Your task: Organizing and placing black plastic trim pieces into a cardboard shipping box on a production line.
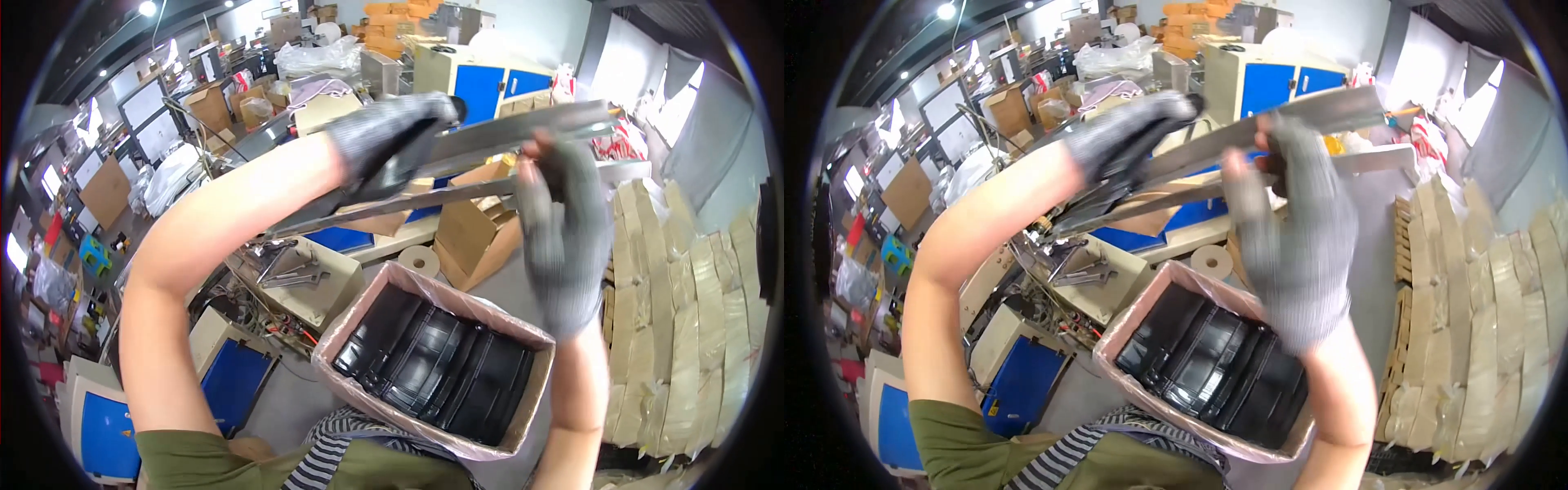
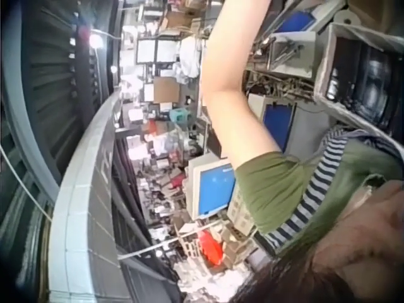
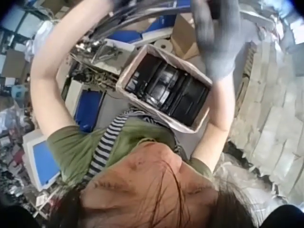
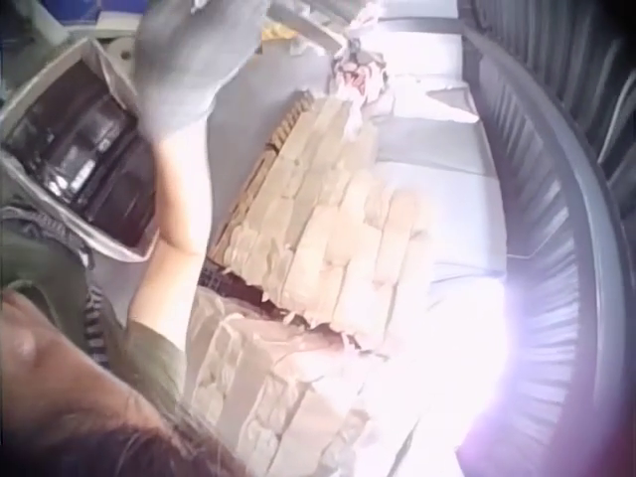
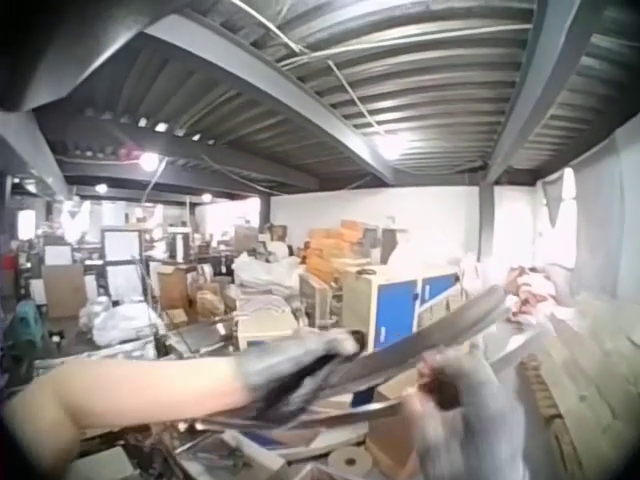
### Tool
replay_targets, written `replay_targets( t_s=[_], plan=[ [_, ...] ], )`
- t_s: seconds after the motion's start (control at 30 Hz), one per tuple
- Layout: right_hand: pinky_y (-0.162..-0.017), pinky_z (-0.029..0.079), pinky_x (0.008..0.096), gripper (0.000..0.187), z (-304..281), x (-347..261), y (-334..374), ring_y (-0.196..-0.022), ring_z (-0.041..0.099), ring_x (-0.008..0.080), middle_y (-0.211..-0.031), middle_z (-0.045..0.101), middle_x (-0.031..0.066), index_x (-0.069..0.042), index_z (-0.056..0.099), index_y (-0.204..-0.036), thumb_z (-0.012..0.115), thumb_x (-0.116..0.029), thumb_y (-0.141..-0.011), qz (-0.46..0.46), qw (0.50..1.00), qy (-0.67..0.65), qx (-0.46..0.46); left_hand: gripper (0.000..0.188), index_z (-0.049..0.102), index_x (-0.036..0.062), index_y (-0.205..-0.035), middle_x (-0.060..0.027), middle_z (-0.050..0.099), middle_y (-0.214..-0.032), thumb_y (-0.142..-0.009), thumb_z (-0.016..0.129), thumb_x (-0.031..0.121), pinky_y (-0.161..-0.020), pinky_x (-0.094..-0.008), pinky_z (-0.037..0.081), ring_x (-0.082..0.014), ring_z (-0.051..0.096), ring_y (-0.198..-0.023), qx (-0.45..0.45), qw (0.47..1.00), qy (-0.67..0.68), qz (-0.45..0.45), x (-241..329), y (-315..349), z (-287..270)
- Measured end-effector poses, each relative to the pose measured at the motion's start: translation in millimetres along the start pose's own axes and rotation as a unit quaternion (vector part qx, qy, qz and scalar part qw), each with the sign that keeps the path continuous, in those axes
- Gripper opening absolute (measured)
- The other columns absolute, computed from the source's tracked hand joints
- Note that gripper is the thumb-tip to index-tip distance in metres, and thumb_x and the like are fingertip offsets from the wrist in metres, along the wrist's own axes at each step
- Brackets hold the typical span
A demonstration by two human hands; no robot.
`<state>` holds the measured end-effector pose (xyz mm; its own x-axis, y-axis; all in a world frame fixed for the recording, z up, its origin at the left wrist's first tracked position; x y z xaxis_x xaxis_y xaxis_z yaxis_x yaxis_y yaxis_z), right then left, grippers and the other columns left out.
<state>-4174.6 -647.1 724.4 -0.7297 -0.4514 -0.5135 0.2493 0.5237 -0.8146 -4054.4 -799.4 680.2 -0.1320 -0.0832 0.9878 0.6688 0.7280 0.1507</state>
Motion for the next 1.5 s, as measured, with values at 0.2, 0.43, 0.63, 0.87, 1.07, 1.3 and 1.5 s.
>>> replay_targets(
  t_s=[0.2,0.43,0.63,0.87,1.07,1.3,1.5],
  plan=[
    [-0.078,0.048,0.0401,0.034,95.8,1.5,-77.7,-0.084,0.063,0.0337,-0.086,0.065,0.0229,0.001,0.063,-0.096,0.06,-0.031,-0.082,-0.001,0.875,0.397,-0.279,0.021,0.06,0.0078,-0.08,-0.0103,0.063,-0.071,-0.077,0.066,0.027,-0.049,-0.0314,0.047,-0.021,0.058,-0.056,-0.13,0.98,0.151,-0.001,-49.3,-122.8,23.7],
    [-0.082,0.05,0.0401,0.027,146.6,68.8,-57.7,-0.093,0.063,0.0354,-0.097,0.064,0.0239,0.0,0.067,-0.095,0.062,-0.015,-0.074,0.097,0.774,0.453,-0.431,0.035,0.058,0.0096,-0.108,-0.0095,0.064,-0.098,-0.085,0.057,0.037,-0.071,-0.03,0.047,-0.02,0.059,-0.081,-0.085,0.98,0.094,-0.156,-87.3,-134.7,12.7],
    [-0.079,0.051,0.0412,0.026,189.7,89.4,-40.2,-0.093,0.062,0.0377,-0.097,0.065,0.0226,-0.001,0.069,-0.093,0.064,-0.01,-0.068,0.094,0.762,0.438,-0.467,0.047,0.052,0.0143,-0.123,-0.0086,0.06,-0.115,-0.091,0.041,0.047,-0.083,-0.031,0.044,-0.0196,0.057,-0.094,-0.067,0.987,-0.135,0.057,-89.7,-120.0,-30.3],
    [-0.085,0.049,0.0419,0.029,239.9,96.0,-17.0,-0.103,0.06,0.0355,-0.111,0.062,0.0188,-0.003,0.066,-0.104,0.058,-0.015,-0.079,0.148,0.778,0.406,-0.457,0.064,0.052,0.0085,-0.121,-0.0086,0.058,-0.122,-0.092,0.029,0.061,-0.084,-0.0292,0.045,-0.0195,0.054,-0.104,-0.161,0.975,0.098,-0.117,-155.6,-116.2,-59.2],
    [-0.083,0.05,0.0417,0.026,264.8,97.0,-2.8,-0.1,0.062,0.0341,-0.109,0.063,0.0195,-0.003,0.067,-0.102,0.057,-0.014,-0.081,0.176,0.785,0.372,-0.462,0.059,0.044,0.012,-0.13,-0.0102,0.053,-0.128,-0.093,0.034,0.057,-0.095,-0.0324,0.042,-0.0207,0.051,-0.113,-0.14,0.971,0.144,-0.127,-161.8,-89.3,-83.2],
    [-0.071,0.05,0.0393,0.02,192.8,13.2,-16.3,-0.079,0.064,0.0325,-0.085,0.066,0.0163,-0.004,0.061,-0.1,0.058,-0.017,-0.085,0.052,0.881,0.367,-0.295,0.047,0.053,0.0024,-0.118,-0.0122,0.059,-0.117,-0.096,0.041,0.042,-0.094,-0.0314,0.042,-0.0234,0.057,-0.106,0.102,0.972,-0.112,0.182,-128.3,-61.0,-143.6],
    [-0.064,0.048,0.0257,0.019,11.0,48.0,85.0,-0.067,0.06,0.0135,-0.075,0.062,0.0089,0.001,0.062,-0.1,0.059,-0.012,-0.086,0.268,0.95,-0.008,-0.16,0.031,0.059,0.0046,-0.11,-0.0127,0.061,-0.108,-0.085,0.06,0.022,-0.093,-0.0407,0.04,-0.031,0.056,-0.102,0.039,0.795,-0.286,0.533,-114.5,77.9,-12.7]
  ],
)
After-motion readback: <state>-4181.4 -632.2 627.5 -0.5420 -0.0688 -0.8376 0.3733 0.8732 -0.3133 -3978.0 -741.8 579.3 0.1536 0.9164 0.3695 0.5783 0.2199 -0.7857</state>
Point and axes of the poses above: each hand's wrist, its own y-axis away from the middle knuckle, its own z-axis out of the palm, x = y × z, the point moved 9 cm from there along -y, towards the middle knuckle
